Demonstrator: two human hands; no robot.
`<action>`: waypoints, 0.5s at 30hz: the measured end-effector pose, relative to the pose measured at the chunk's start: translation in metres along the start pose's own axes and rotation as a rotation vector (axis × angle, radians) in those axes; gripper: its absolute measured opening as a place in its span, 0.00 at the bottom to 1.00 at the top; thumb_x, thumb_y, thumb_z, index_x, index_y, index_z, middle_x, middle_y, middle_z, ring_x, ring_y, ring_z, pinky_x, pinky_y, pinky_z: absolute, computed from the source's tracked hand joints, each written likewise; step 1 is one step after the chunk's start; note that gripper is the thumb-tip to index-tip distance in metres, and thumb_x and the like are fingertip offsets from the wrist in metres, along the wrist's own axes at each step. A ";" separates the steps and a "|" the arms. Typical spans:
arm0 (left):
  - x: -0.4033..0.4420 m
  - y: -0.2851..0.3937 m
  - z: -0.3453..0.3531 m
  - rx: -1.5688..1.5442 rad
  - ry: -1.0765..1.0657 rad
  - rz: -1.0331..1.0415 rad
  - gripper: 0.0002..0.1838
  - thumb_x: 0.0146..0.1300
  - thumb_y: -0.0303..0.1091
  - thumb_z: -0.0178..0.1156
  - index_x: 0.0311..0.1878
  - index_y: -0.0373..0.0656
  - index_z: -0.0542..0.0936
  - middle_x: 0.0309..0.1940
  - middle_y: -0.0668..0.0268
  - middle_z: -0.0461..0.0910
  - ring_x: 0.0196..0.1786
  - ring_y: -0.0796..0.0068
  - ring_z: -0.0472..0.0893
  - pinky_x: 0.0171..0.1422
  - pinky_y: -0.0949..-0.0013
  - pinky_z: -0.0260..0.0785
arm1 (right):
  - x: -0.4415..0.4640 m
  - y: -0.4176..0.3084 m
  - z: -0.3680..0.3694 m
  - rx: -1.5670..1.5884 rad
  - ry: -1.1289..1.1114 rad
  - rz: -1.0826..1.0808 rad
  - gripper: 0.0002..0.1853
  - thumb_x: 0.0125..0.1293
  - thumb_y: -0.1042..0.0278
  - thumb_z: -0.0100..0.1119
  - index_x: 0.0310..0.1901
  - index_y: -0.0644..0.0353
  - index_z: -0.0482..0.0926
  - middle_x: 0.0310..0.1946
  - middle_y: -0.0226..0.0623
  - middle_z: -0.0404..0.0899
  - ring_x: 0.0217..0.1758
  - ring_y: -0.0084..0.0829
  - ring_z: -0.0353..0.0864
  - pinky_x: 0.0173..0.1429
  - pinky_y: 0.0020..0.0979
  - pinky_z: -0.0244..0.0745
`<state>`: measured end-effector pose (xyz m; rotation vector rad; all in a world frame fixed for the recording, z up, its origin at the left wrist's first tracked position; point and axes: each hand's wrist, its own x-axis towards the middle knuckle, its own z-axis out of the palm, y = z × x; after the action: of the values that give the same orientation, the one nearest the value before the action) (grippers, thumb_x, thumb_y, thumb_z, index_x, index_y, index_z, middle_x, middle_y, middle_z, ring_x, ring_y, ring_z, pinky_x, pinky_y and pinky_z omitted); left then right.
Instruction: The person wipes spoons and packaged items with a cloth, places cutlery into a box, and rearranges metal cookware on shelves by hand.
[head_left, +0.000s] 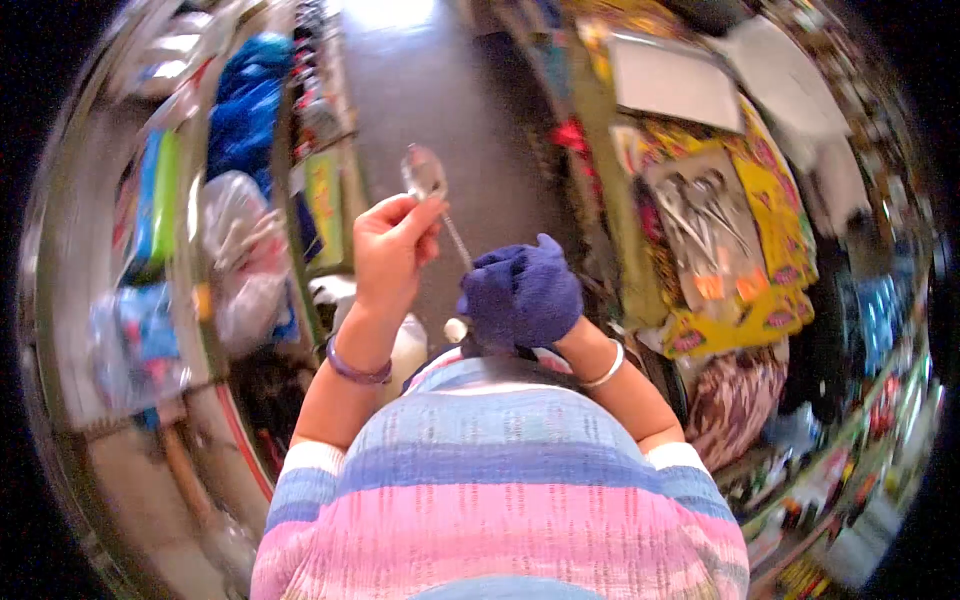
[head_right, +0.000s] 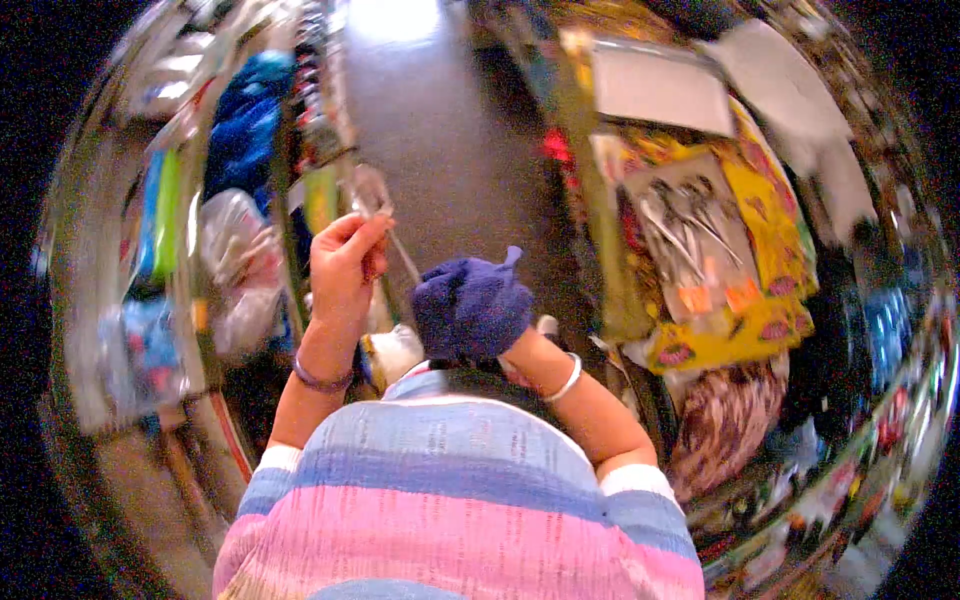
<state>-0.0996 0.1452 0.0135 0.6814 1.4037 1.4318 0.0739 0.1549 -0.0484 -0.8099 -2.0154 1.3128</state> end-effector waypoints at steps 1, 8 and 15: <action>0.004 -0.011 0.010 -0.004 -0.045 -0.018 0.07 0.56 0.31 0.64 0.25 0.39 0.79 0.18 0.69 0.75 0.14 0.86 0.69 0.16 0.82 0.55 | -0.012 0.023 0.005 0.168 0.033 0.110 0.19 0.61 0.52 0.48 0.32 0.61 0.80 0.29 0.39 0.81 0.31 0.35 0.79 0.39 0.33 0.74; 0.041 -0.079 0.104 -0.094 -0.293 -0.304 0.06 0.58 0.32 0.61 0.30 0.40 0.79 0.21 0.68 0.77 0.18 0.83 0.74 0.18 0.83 0.60 | -0.109 0.083 -0.024 0.199 0.396 0.357 0.18 0.61 0.54 0.45 0.24 0.57 0.77 0.23 0.36 0.78 0.30 0.34 0.78 0.46 0.33 0.70; 0.050 -0.145 0.241 -0.005 -0.553 -0.534 0.08 0.61 0.33 0.58 0.35 0.36 0.76 0.27 0.65 0.78 0.25 0.78 0.79 0.24 0.79 0.69 | -0.185 0.040 -0.084 0.489 0.952 0.651 0.17 0.68 0.58 0.39 0.31 0.58 0.76 0.24 0.35 0.77 0.31 0.30 0.77 0.42 0.32 0.74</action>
<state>0.1353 0.2671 -0.0946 0.5814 1.0330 0.7494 0.2617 0.0751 -0.0850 -1.5248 -0.6681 1.2796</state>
